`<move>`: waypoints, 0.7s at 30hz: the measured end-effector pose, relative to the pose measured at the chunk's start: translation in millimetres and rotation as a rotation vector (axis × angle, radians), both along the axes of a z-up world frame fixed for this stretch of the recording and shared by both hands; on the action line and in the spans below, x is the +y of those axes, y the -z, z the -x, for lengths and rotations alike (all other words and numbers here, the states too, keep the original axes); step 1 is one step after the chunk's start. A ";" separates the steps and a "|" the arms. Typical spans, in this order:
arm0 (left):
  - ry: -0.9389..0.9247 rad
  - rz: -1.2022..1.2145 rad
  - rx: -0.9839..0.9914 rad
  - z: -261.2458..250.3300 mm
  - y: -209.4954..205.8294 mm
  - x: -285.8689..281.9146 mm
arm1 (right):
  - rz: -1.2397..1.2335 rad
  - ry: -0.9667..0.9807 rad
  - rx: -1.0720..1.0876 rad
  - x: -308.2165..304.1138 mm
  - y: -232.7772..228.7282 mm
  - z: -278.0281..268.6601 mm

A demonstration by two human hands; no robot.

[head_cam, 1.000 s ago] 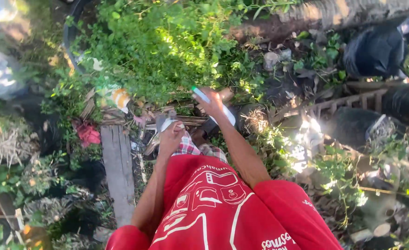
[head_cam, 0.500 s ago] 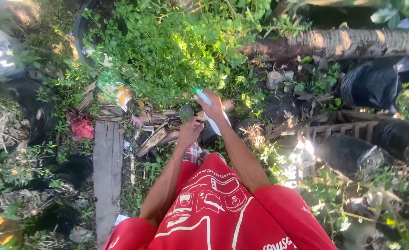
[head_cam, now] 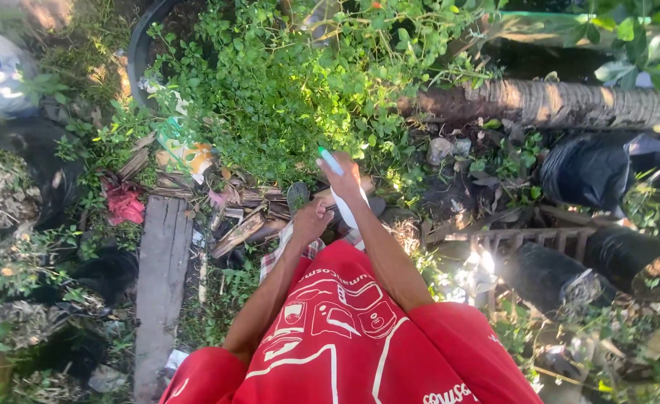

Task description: Spraying liquid from a bottle onto various plants in a garden.

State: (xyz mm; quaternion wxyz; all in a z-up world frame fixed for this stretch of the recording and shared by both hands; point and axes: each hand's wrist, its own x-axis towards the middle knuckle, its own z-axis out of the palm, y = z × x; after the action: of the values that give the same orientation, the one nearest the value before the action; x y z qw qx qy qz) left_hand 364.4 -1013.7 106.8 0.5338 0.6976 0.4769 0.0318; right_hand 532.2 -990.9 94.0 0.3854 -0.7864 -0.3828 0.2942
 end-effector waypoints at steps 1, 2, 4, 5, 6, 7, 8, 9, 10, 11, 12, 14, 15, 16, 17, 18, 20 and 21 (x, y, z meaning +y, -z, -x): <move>-0.019 -0.002 -0.003 -5.4 8.0 -3.0 | -0.002 -0.019 -0.003 -0.4 -4.8 -8.5; -0.025 -0.008 -0.004 -11.2 16.1 -6.3 | -0.020 0.010 0.011 -1.1 -9.6 -17.3; -0.059 -0.017 -0.001 -22.2 24.1 -11.3 | -0.040 0.011 0.031 -1.4 -13.7 -31.4; -0.085 -0.002 0.012 -30.4 27.0 -15.0 | -0.103 -0.007 0.011 -4.1 -10.3 -39.9; -0.111 0.013 0.024 -39.9 30.1 -19.6 | -0.167 -0.025 -0.008 -7.7 -6.7 -49.8; -0.139 0.012 0.022 -50.3 33.0 -25.1 | -0.169 -0.053 -0.008 -9.0 -2.3 -60.1; -0.167 0.008 0.029 -61.5 35.0 -30.8 | -0.169 -0.055 -0.031 -10.5 1.2 -71.2; -0.196 0.005 0.044 -69.5 34.6 -37.2 | -0.169 -0.057 -0.048 -12.5 3.6 -79.0; -0.224 0.004 0.049 -80.9 34.0 -45.7 | -0.171 -0.084 -0.041 -17.6 7.2 -83.5; -0.255 -0.013 0.023 -94.1 35.5 -47.4 | -0.175 -0.092 -0.046 -18.5 11.4 -90.1; -0.287 -0.030 -0.002 -107.1 36.9 -48.4 | -0.180 -0.101 -0.052 -18.8 15.7 -96.7; -0.321 -0.055 -0.024 -131.1 27.4 -49.9 | -0.145 -0.146 -0.059 -17.0 19.1 -110.8; -0.340 -0.076 -0.045 -139.8 23.6 -54.2 | -0.105 -0.175 -0.068 -19.8 22.0 -114.5; -0.358 -0.073 -0.044 -151.2 23.8 -61.9 | -0.101 -0.193 -0.066 -22.7 21.4 -121.3; -0.374 -0.102 -0.072 -162.2 23.3 -64.0 | -0.099 -0.239 -0.063 -19.0 20.4 -126.9; -0.389 -0.131 -0.100 -172.2 22.5 -65.5 | -0.096 -0.286 -0.060 -15.1 18.8 -131.4; -0.424 -0.164 -0.064 -190.1 16.6 -70.7 | -0.133 -0.314 -0.035 -16.1 2.6 -135.0; -0.437 -0.195 -0.029 -198.4 14.1 -72.1 | -0.170 -0.322 -0.009 -16.0 -5.0 -136.3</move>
State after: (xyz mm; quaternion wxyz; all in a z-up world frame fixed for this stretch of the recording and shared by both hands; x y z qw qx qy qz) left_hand 562.8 -1085.7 92.8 0.4509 0.6256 0.6035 0.2025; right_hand 668.5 -1006.9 99.0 0.3967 -0.6809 -0.5288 0.3153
